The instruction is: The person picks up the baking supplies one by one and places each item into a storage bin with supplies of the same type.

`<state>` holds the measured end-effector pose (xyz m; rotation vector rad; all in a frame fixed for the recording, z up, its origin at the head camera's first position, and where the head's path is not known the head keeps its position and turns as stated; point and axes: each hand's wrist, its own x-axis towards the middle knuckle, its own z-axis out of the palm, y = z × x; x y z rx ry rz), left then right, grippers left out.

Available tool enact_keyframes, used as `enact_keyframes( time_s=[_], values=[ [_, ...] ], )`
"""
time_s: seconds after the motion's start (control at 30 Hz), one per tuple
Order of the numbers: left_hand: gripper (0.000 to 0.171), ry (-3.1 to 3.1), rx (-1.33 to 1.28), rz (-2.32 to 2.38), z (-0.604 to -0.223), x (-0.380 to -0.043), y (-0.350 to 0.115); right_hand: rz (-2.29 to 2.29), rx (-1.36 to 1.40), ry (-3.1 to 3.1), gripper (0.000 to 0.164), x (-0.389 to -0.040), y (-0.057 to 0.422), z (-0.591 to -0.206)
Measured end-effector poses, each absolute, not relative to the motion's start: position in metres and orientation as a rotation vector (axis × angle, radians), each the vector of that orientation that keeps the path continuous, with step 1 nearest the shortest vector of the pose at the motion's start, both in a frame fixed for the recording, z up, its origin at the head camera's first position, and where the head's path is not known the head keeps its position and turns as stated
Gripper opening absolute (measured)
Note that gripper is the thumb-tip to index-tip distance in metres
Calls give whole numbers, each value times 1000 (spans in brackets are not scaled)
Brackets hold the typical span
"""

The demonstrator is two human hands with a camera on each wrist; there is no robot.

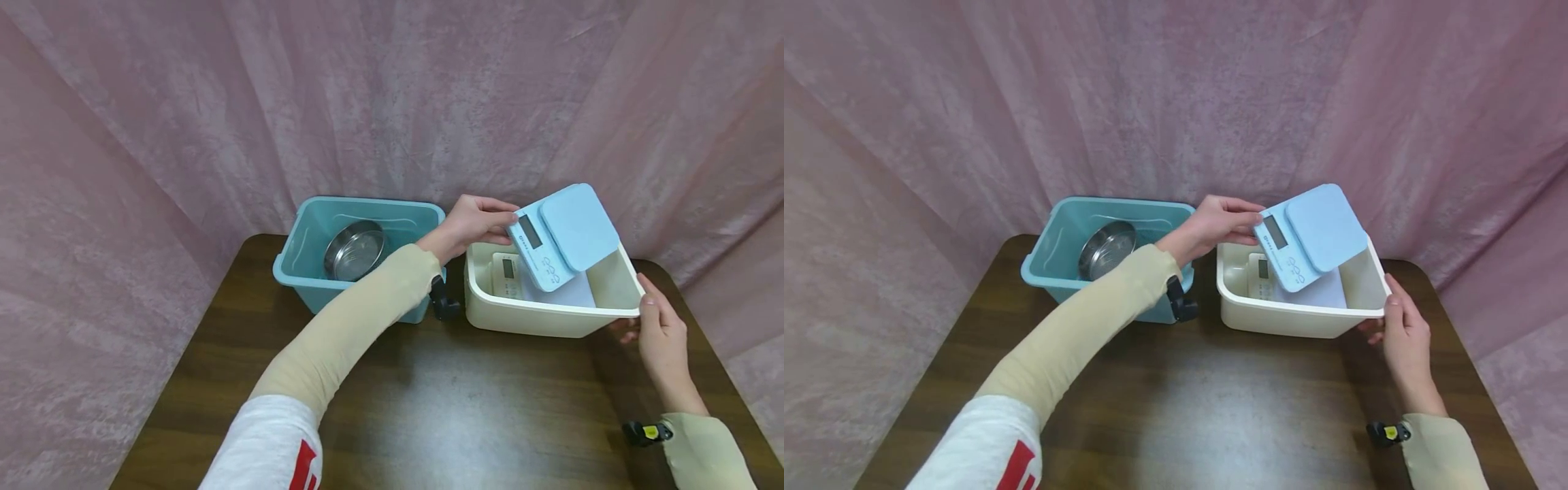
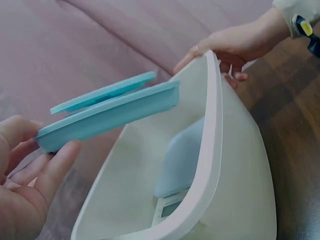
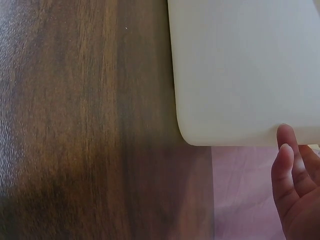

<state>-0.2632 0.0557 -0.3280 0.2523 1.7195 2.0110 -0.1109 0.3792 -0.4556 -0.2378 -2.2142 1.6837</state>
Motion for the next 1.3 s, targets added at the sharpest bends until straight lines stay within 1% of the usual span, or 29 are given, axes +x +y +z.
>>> enact_keyframes(
  time_s=[0.33, 0.53, 0.97, 1.17, 1.3],
  values=[
    [23, 1793, 254, 1864, -339, -276, 75, 1658, -252, -2216, 47, -113, 382, -459],
    [24, 1887, 283, 1713, -342, -282, 83, 1613, -225, -2254, 47, -112, 384, -460],
    [22, 1954, 194, 1626, -353, -289, 93, 1683, -227, -2226, 47, -112, 380, -457],
    [25, 1951, 154, 1657, -352, -291, 96, 1636, -237, -2268, 48, -113, 381, -459],
    [28, 2080, 125, 1616, -355, -288, 102, 1621, -240, -2269, 47, -113, 383, -460]
  ],
)
